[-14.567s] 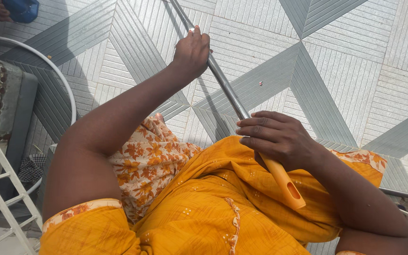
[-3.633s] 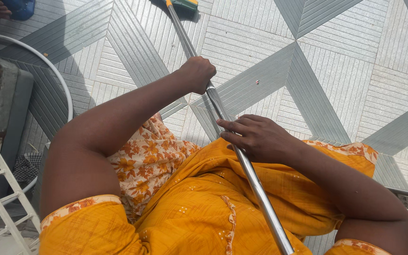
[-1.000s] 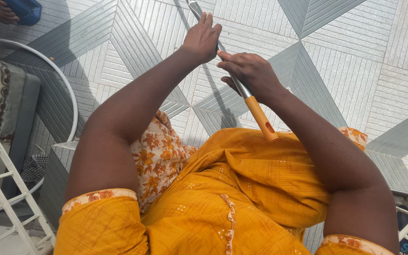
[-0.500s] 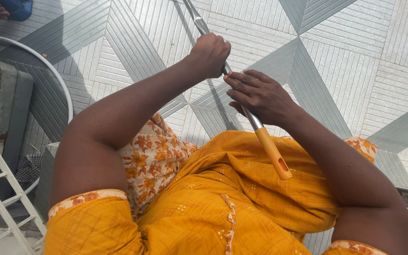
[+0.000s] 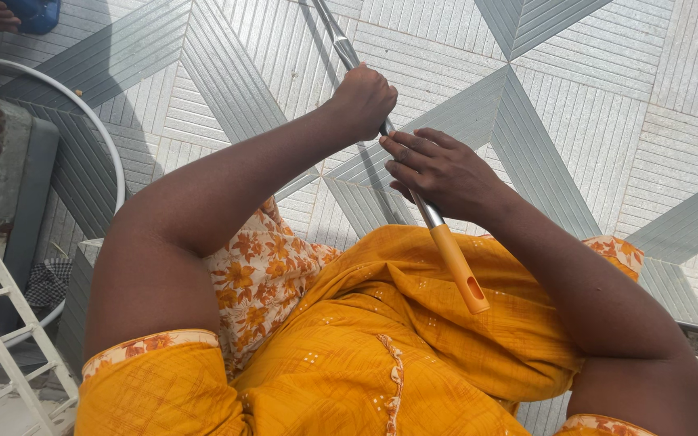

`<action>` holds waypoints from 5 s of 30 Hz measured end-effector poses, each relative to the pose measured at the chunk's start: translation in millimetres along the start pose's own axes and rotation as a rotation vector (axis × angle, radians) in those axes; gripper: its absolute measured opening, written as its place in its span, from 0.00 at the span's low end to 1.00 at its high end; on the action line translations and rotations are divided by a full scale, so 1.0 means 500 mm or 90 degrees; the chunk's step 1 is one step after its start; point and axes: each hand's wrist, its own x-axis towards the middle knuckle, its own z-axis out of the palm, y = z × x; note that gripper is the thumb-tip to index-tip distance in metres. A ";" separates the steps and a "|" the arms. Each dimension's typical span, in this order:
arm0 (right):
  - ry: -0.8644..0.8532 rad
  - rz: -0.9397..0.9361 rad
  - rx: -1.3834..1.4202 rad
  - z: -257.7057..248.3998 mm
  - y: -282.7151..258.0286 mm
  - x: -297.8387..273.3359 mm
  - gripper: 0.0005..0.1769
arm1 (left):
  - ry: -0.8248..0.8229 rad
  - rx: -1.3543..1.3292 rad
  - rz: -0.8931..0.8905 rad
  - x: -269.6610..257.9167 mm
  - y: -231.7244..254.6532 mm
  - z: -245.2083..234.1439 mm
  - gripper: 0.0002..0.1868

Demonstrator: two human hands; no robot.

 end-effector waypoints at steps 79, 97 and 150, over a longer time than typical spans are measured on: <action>0.031 -0.135 0.103 -0.134 -0.124 -0.035 0.17 | 0.154 -0.254 0.151 -0.188 0.095 -0.165 0.16; 0.053 -0.042 0.081 -0.113 -0.117 -0.042 0.15 | -0.019 -0.241 0.170 -0.142 0.073 -0.164 0.06; 0.011 -0.116 0.005 -0.101 -0.101 -0.040 0.08 | 0.069 -0.240 0.150 -0.117 0.095 -0.152 0.11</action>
